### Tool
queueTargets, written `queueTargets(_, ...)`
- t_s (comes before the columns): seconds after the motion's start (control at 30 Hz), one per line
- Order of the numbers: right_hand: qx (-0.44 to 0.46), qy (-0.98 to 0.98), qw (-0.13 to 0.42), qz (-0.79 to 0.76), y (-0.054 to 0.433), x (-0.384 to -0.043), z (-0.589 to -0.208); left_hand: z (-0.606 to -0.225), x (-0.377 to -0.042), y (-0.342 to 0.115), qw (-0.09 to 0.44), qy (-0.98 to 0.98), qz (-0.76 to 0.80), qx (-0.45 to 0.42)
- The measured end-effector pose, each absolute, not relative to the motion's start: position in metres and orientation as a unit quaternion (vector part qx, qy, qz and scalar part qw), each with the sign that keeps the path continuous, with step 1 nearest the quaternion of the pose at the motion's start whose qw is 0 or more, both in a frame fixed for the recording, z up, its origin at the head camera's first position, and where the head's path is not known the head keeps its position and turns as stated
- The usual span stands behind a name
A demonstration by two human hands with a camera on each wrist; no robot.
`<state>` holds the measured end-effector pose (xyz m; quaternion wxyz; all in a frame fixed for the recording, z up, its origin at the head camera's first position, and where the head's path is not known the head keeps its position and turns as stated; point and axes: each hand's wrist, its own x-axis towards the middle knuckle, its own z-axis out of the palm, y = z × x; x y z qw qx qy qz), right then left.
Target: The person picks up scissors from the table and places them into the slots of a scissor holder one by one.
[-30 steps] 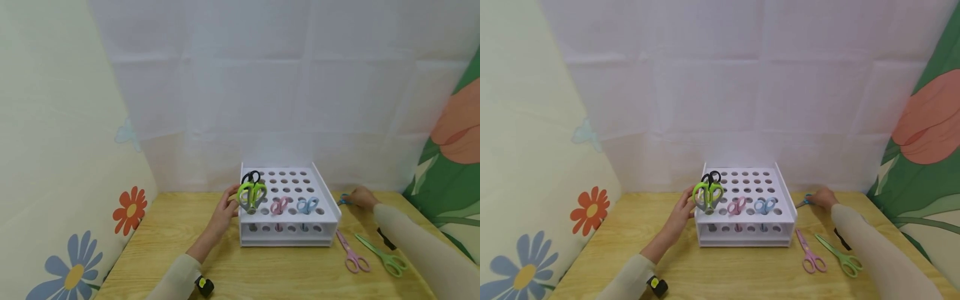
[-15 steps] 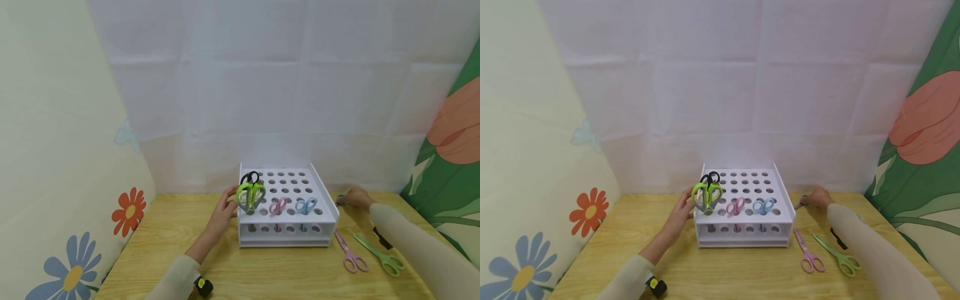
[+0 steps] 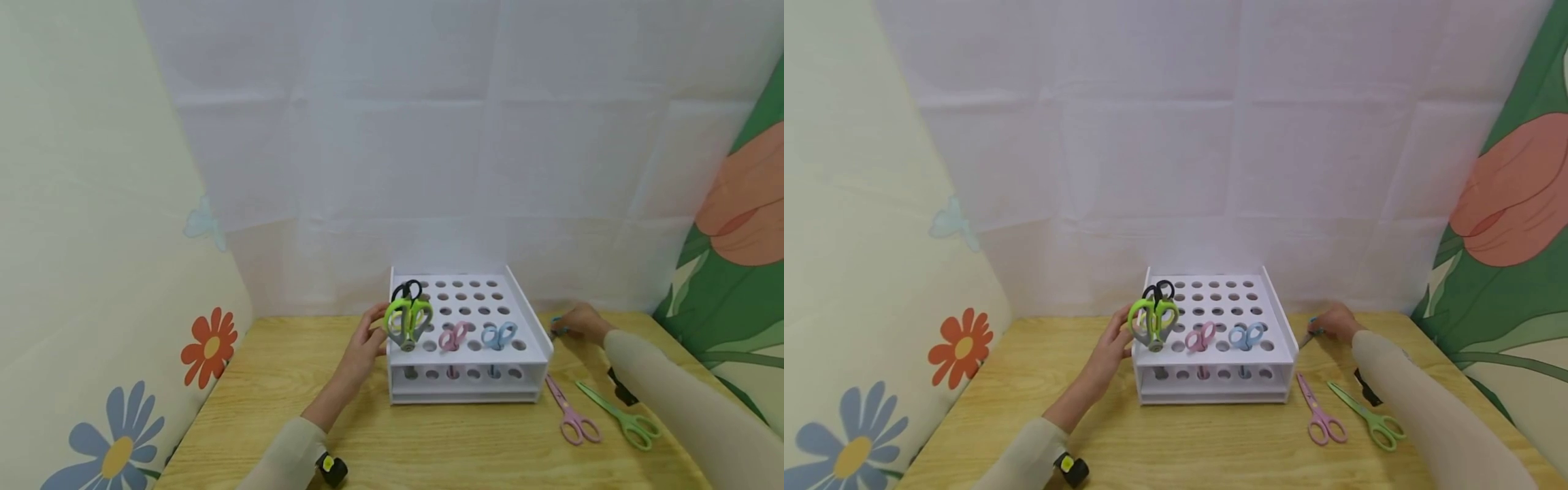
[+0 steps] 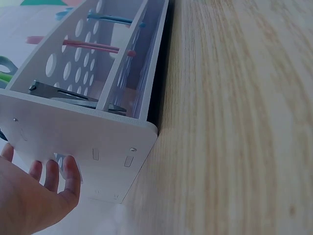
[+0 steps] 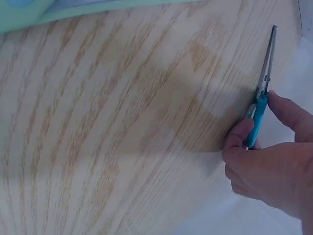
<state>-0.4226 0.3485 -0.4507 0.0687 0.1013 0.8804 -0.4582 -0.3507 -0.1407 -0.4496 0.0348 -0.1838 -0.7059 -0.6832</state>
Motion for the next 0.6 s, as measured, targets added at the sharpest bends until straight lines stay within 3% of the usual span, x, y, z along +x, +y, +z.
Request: queueTargets(0.6,0.054,0.885,0.051,-0.46,0.352,-0.41,-0.447,-0.449,-0.35,-0.139,0.037,-0.712,-0.681,-0.166)
